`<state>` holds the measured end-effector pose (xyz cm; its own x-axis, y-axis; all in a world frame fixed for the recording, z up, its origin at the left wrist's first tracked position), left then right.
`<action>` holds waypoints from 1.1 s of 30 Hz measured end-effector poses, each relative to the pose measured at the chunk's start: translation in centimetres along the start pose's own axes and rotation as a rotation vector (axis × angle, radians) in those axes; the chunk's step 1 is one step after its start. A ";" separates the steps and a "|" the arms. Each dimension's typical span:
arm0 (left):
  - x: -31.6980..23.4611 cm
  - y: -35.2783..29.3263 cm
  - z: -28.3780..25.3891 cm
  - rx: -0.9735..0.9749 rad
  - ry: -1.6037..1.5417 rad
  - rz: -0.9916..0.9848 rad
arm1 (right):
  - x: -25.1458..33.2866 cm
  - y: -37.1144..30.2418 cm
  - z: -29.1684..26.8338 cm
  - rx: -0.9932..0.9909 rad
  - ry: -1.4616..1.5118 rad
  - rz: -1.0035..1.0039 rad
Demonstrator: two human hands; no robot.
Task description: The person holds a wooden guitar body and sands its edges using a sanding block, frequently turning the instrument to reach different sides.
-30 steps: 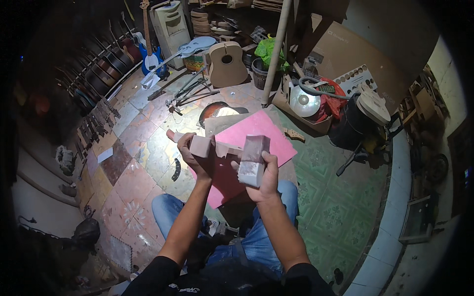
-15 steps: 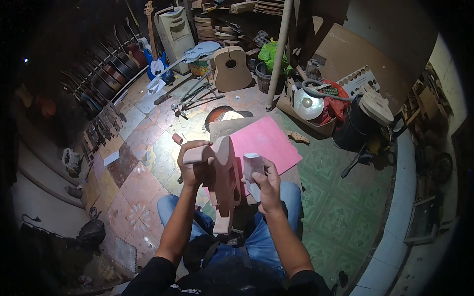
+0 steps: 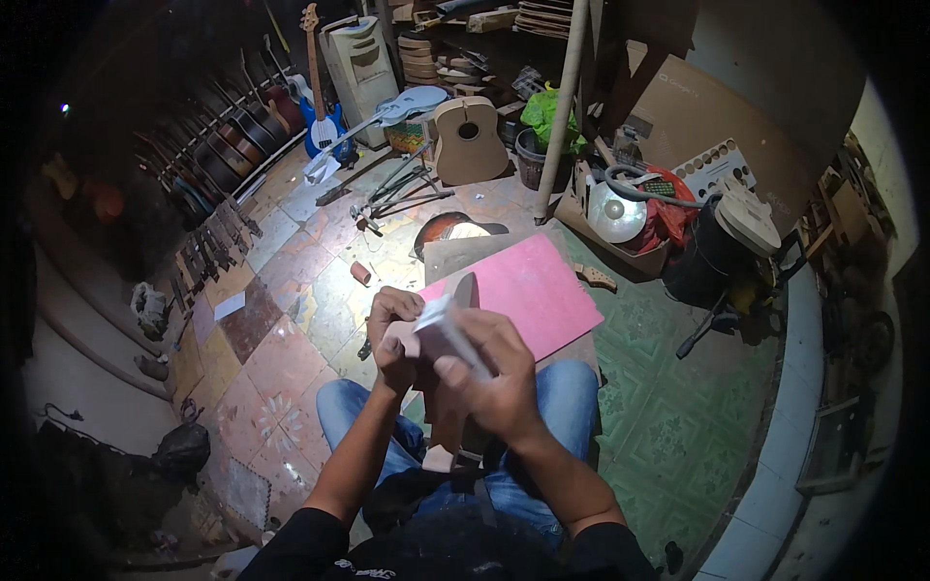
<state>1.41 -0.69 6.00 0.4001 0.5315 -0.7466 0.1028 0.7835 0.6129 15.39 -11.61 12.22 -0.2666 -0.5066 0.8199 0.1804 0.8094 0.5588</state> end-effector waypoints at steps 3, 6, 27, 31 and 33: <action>-0.9 -0.9 0.4 0.040 0.007 0.003 | -0.2 0.7 0.3 0.073 -0.104 0.110; -1.0 -1.1 0.5 0.038 -0.007 -0.030 | -0.9 0.7 0.2 0.131 -0.002 0.232; -0.9 -2.0 1.3 0.067 -0.189 0.048 | 3.0 3.3 -1.5 0.395 -0.353 0.239; -0.4 -2.1 0.9 0.078 -0.233 0.049 | 4.5 2.4 -0.7 0.434 -0.338 0.134; -0.4 -2.1 1.7 0.111 -0.277 0.029 | 5.7 1.9 -0.9 0.439 -0.383 -0.002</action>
Point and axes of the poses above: each hand's wrist, its own y-axis towards the middle knuckle, its own z-axis out of the palm, x = y × z, the point moved 3 cm from there along y, towards the middle knuckle, and after that the axes turned 1 degree about x, right-handed, at the moved point
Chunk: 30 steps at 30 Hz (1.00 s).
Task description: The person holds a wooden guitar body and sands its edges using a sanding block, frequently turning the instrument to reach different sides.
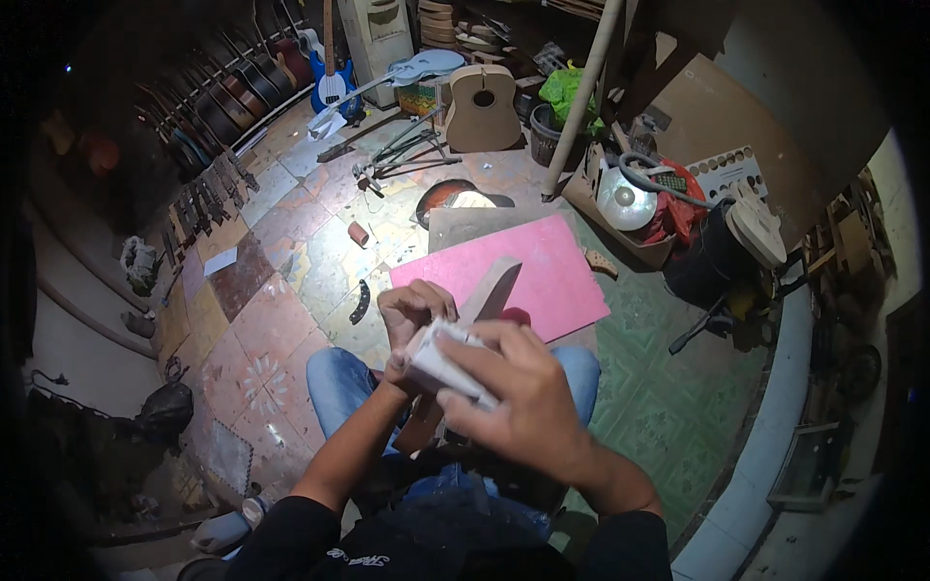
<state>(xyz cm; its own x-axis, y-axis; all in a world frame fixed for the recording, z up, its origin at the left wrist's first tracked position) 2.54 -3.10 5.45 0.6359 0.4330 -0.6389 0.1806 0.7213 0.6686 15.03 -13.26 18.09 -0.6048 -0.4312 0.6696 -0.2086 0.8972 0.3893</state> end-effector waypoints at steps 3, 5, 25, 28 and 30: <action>-0.1 0.7 0.0 -0.062 0.119 -0.008 | -5.7 1.1 0.8 -0.123 0.249 0.275; 0.1 0.9 -0.8 -0.063 0.110 -0.019 | -4.0 0.4 1.8 -0.155 0.187 0.156; 2.0 2.7 -3.3 -0.073 0.060 0.012 | -2.2 -0.9 6.8 -0.531 0.171 -0.131; 0.4 2.7 -1.0 -0.123 0.157 -0.028 | -8.0 0.4 7.2 -0.589 0.456 0.233; 1.1 2.5 -1.3 -0.138 0.124 -0.040 | -8.3 0.5 7.4 -0.570 0.720 0.312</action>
Point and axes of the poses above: each hand's wrist, its own y-axis towards the middle knuckle, its own z-axis out of the palm, x = y × z, the point moved 3 cm from there along y, towards the middle knuckle, and after that the axes turned 1 degree about x, right-handed, at the moved point
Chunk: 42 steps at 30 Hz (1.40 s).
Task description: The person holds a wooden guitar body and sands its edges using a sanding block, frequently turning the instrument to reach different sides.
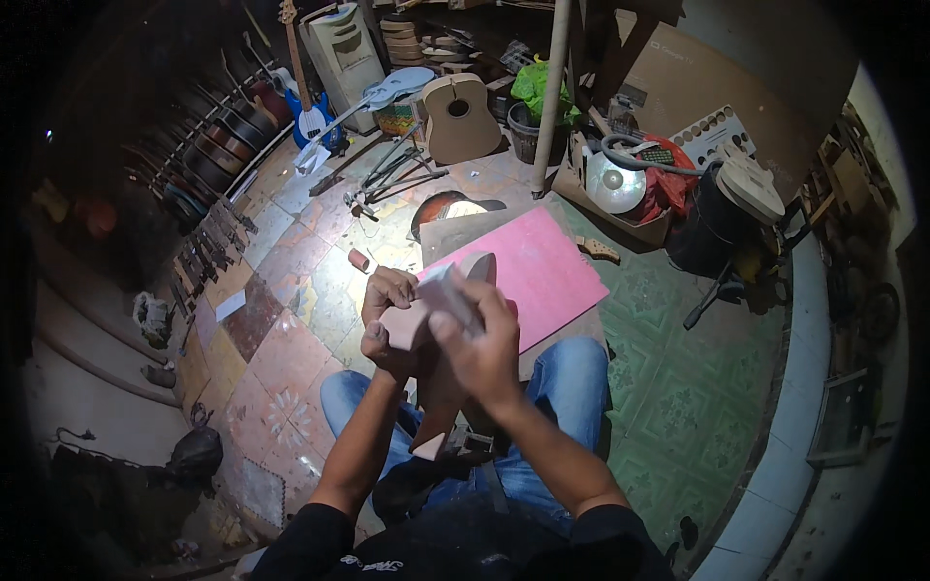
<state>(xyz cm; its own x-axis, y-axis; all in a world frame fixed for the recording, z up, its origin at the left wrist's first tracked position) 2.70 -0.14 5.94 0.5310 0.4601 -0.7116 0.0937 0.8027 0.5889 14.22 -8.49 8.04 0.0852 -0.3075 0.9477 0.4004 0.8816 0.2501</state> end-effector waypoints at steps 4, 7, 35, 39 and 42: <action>0.7 0.3 -1.1 0.087 -0.053 0.017 | 3.8 -4.1 1.5 0.115 -0.433 -0.519; -0.7 0.3 0.7 0.043 0.030 0.001 | 0.4 -1.2 -0.2 -0.036 -0.177 -0.124; 2.1 1.2 1.8 0.147 0.266 0.050 | 10.7 0.4 -1.8 0.384 -0.733 -0.212; 1.8 1.5 2.2 0.156 0.246 0.048 | 10.7 0.3 -1.5 0.341 -0.911 -0.423; 1.0 1.4 2.9 0.148 0.322 0.034 | 8.2 2.4 -3.2 0.259 -0.508 -0.014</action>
Point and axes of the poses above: each hand's wrist, its own y-axis towards the middle knuckle, its own z-axis out of the palm, x = y × z, the point moved 3 cm from there along y, towards the middle knuckle, and after that the axes turned 1 degree about x, right-handed, at the moved point
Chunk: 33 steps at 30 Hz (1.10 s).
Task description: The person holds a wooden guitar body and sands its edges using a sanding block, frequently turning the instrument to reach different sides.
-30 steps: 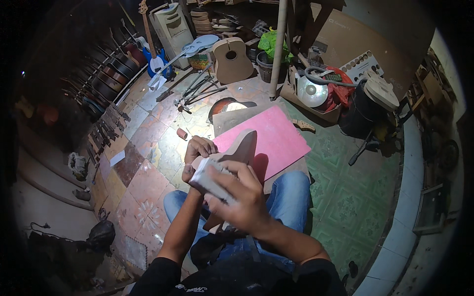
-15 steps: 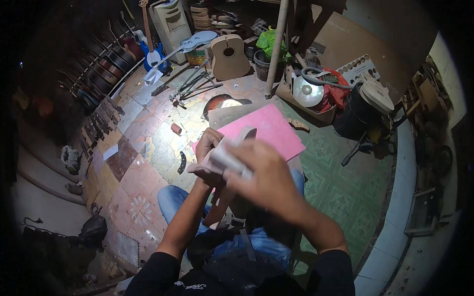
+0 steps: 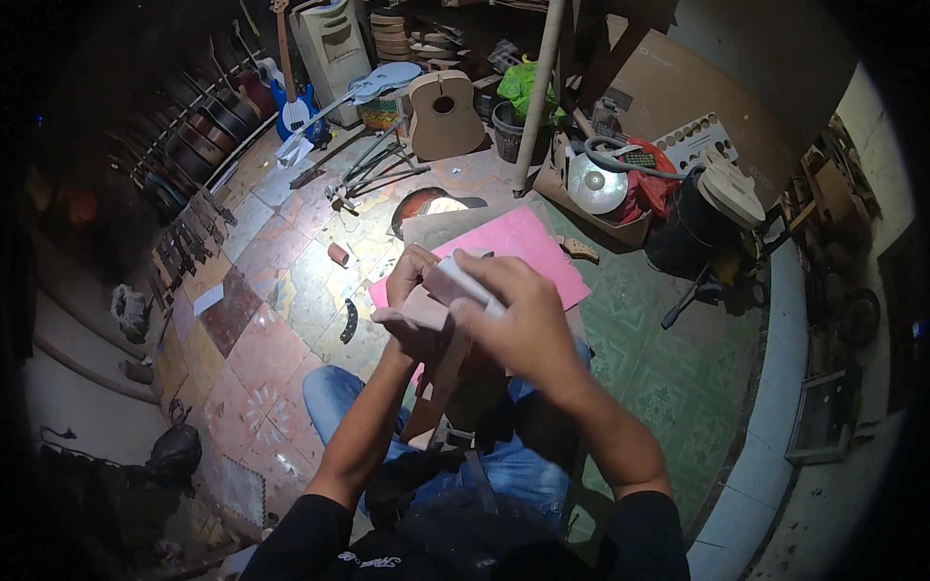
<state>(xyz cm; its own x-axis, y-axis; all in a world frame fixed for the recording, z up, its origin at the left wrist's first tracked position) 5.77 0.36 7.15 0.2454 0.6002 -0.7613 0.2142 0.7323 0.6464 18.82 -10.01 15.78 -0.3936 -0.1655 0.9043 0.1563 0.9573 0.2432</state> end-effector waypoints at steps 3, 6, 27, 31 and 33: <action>2.8 -0.1 -0.9 0.015 -0.138 0.078 | 4.3 -3.6 1.7 0.003 -0.432 -0.454; 0.5 0.5 0.0 -0.024 -0.006 0.026 | 0.3 -1.8 0.8 -0.128 -0.215 -0.235; 2.1 0.6 -0.2 -0.022 -0.119 0.007 | 0.7 -2.8 1.2 -0.092 -0.169 -0.281; 0.5 0.5 0.5 -0.028 -0.064 0.019 | -1.5 -0.1 0.3 -0.121 0.044 -0.016; 0.8 0.5 0.6 -0.029 -0.103 0.010 | -0.9 -0.9 0.2 -0.117 -0.026 -0.093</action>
<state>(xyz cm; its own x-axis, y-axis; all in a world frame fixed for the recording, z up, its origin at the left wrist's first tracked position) 6.68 1.00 6.91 0.3435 0.5728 -0.7443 0.1841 0.7361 0.6514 18.80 -10.72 14.69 -0.4347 -0.2449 0.8667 0.2219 0.9035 0.3666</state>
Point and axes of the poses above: each hand's wrist, its own y-axis towards the middle knuckle, its own z-axis out of the palm, x = y × z, the point moved 3 cm from there along y, towards the middle knuckle, and after that the axes turned 1 degree about x, right-handed, at the moved point
